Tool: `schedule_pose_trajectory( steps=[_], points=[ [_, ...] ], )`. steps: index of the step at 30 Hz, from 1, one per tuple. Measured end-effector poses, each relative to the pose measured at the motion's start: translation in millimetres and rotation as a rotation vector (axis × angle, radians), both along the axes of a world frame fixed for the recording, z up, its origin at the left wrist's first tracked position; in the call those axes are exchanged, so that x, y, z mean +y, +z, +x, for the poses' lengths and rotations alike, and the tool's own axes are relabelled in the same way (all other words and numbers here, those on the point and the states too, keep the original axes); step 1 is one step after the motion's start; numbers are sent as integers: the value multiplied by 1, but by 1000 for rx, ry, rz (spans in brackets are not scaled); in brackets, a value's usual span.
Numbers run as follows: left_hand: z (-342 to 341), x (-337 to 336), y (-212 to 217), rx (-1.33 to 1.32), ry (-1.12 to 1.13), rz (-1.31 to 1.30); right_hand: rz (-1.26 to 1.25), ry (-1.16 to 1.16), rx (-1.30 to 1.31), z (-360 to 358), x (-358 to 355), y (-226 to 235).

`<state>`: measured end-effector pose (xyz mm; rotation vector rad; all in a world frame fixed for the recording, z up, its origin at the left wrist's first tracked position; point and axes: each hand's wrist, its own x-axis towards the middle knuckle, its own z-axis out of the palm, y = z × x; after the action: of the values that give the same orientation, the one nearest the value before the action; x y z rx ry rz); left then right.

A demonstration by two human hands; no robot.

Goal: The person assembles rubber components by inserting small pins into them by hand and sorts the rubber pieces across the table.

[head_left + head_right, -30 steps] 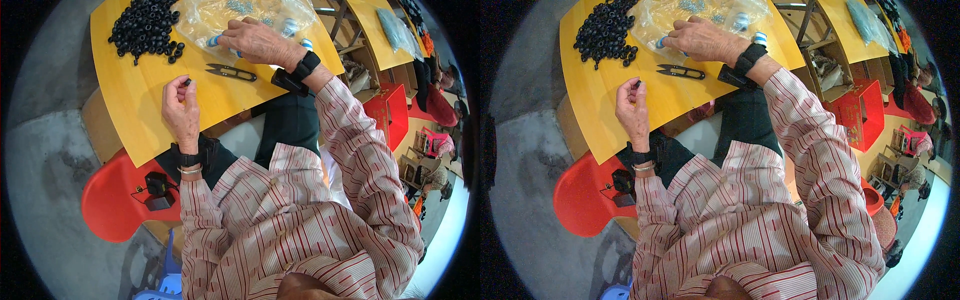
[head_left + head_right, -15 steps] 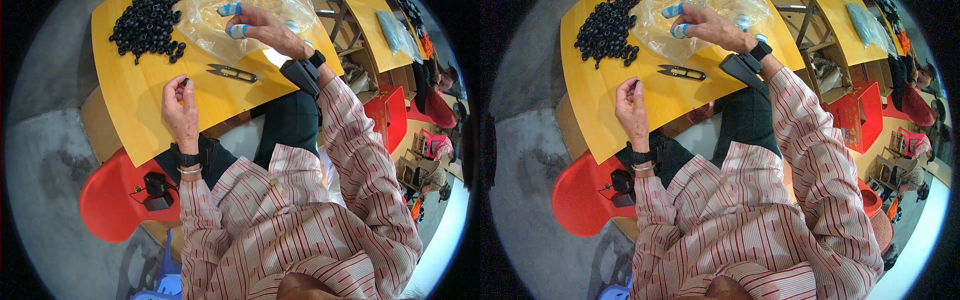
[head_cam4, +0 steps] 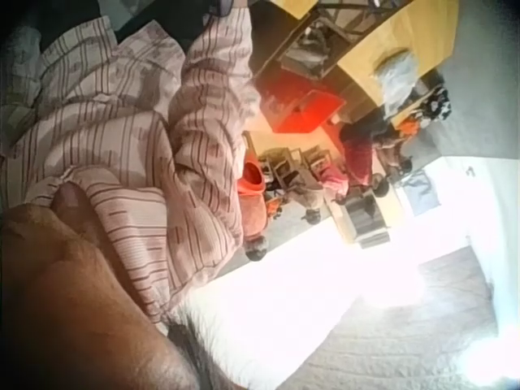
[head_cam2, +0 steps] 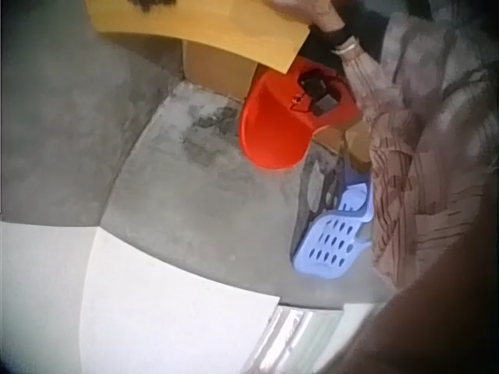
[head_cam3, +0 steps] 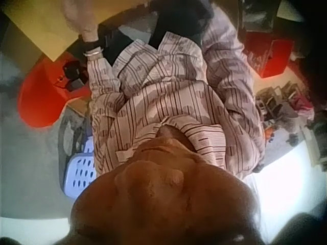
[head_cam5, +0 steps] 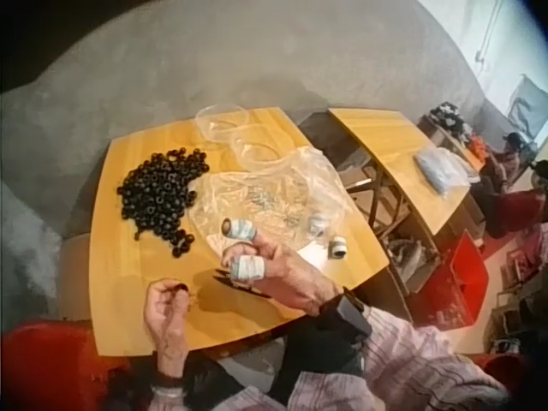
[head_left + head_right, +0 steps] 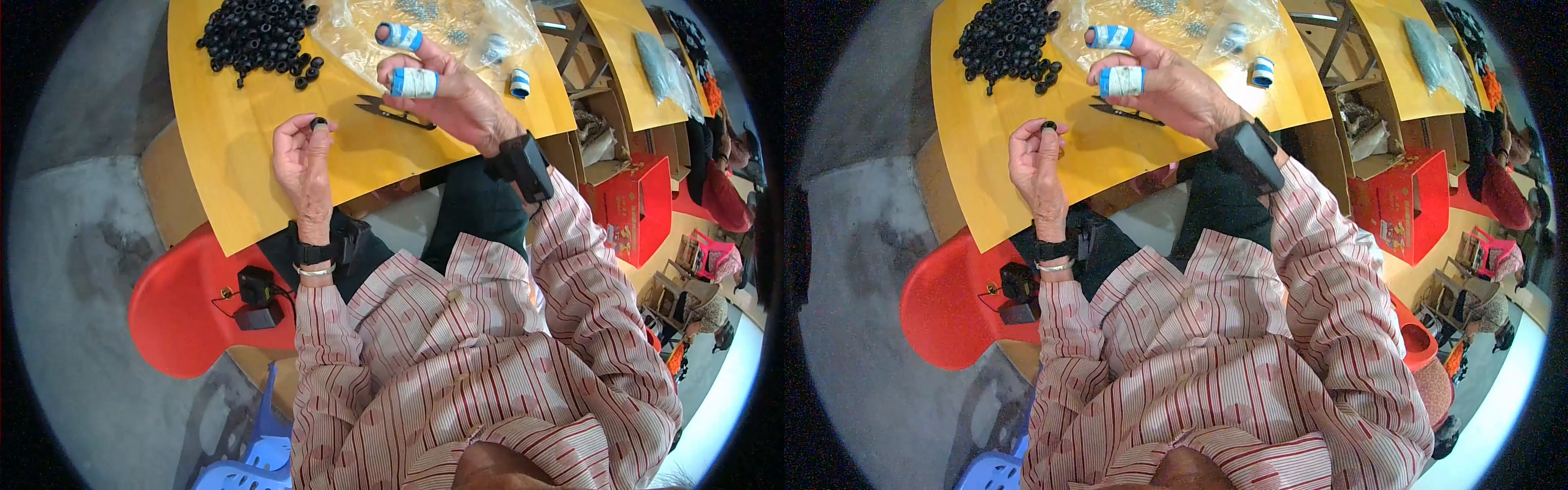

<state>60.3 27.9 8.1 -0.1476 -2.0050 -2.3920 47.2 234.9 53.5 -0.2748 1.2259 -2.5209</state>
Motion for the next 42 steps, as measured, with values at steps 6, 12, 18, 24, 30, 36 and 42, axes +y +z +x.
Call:
schedule_pose_trajectory(
  steps=[6,12,18,24,30,36,42],
  points=[
    [20,20,28,-72,-1,248,98,-97,5,20,-29,1],
    [30,32,28,-54,75,275,219,-149,82,30,-39,-4],
    [37,31,29,-11,138,254,356,-152,140,37,-41,-3],
    [38,18,31,-85,-34,515,483,-231,270,45,-37,6],
    [48,20,40,-74,-109,591,658,-293,393,56,-38,22],
    [54,22,50,-100,-47,510,914,-329,669,59,-36,31],
    [52,14,38,-17,-181,570,437,-241,71,73,-38,30]
  ],
)
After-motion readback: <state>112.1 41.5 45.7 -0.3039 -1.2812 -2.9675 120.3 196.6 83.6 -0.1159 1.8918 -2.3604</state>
